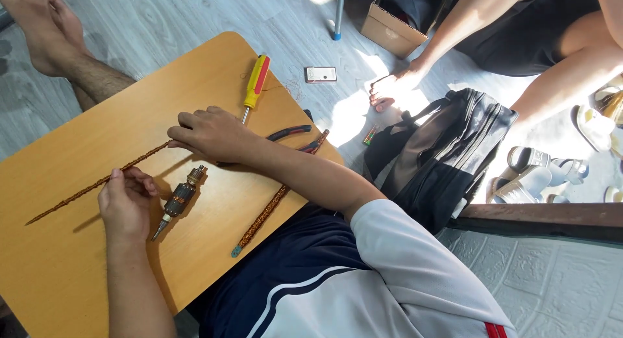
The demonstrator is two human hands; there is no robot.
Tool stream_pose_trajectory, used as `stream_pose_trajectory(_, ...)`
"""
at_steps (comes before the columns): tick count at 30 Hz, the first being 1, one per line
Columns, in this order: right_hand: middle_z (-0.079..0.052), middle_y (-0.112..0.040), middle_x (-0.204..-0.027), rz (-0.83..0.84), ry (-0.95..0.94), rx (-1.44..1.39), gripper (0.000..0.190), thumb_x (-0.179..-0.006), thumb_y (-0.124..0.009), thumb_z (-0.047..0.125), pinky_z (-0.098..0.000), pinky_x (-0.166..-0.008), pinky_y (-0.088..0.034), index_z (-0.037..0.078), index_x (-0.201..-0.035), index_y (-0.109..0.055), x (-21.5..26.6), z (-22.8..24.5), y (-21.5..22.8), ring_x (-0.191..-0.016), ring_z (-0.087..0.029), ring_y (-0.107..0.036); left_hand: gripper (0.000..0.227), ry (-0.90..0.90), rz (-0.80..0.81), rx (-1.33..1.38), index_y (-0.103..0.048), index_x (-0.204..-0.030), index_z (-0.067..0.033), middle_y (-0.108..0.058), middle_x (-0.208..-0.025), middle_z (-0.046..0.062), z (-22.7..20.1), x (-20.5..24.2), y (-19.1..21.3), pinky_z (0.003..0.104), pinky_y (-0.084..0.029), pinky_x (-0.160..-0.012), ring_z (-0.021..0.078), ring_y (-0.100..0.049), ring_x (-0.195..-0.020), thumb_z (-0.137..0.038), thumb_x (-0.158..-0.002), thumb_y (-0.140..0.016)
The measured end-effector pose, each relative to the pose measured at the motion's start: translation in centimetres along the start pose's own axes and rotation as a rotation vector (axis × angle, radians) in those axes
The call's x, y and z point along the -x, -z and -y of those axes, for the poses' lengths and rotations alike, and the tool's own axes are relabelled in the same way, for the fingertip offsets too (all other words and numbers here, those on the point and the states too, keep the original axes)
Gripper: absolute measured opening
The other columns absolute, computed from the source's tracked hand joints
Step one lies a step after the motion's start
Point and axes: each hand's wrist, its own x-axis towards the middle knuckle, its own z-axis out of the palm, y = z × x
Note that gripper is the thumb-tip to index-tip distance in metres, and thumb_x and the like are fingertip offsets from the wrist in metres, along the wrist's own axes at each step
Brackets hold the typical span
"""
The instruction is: Winding copper wire around a thin rod to create an electronic component coil.
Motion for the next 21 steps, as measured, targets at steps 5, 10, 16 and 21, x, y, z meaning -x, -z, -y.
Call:
stream_pose_trajectory(5, -0.006, -0.07, -0.095, 0.033, -0.012, 0.008, 0.039, -0.113, -0.055, 0.045, -0.0411, -0.079, -0.056, 0.011, -0.105, -0.074, -0.1, 0.1, 0.1, -0.082, -0.026, -0.071, 0.036, 0.012, -0.026, -0.015, -0.062, -0.109, -0.0105, -0.061, -0.09, 0.004, -0.3, 0.0, -0.3, 0.029, -0.052, -0.082, 0.0142, -0.059, -0.084, -0.023, -0.13, -0.035)
stream_pose_trajectory(10, -0.005, -0.071, -0.093, -0.021, 0.036, 0.035, 0.041, -0.113, -0.057, 0.047, -0.039, -0.079, -0.054, 0.012, -0.099, -0.073, 0.0, -0.2, -0.2, -0.081, -0.023, -0.07, 0.035, -0.022, 0.013, -0.033, -0.06, -0.115, -0.0084, -0.063, -0.096, 0.005, -0.6, 0.3, -0.6, 0.03, -0.059, -0.087, 0.0147, -0.064, -0.088, -0.023, -0.133, -0.034)
stream_pose_trajectory(16, -0.007, -0.07, -0.096, 0.127, -0.076, -0.044, 0.025, -0.111, -0.061, 0.04, -0.0449, -0.065, -0.06, 0.015, -0.115, -0.064, 0.1, 0.2, 0.7, -0.073, -0.028, -0.078, 0.041, -0.064, 0.046, -0.184, -0.059, -0.119, -0.0079, -0.064, -0.089, 0.005, -1.9, 1.5, -1.9, 0.031, -0.066, -0.089, 0.0164, -0.07, -0.085, -0.033, -0.137, -0.032)
stream_pose_trajectory(21, -0.008, -0.07, -0.083, 0.067, -0.085, -0.016, 0.024, -0.111, -0.06, 0.041, -0.0458, -0.062, -0.059, 0.017, -0.111, -0.062, 0.2, -0.1, -0.7, -0.07, -0.03, -0.077, 0.042, -0.066, 0.06, -0.252, -0.057, -0.119, -0.0076, -0.057, -0.087, 0.003, -1.1, 1.2, -1.1, 0.029, -0.059, -0.082, 0.0127, -0.06, -0.08, -0.037, -0.136, -0.032)
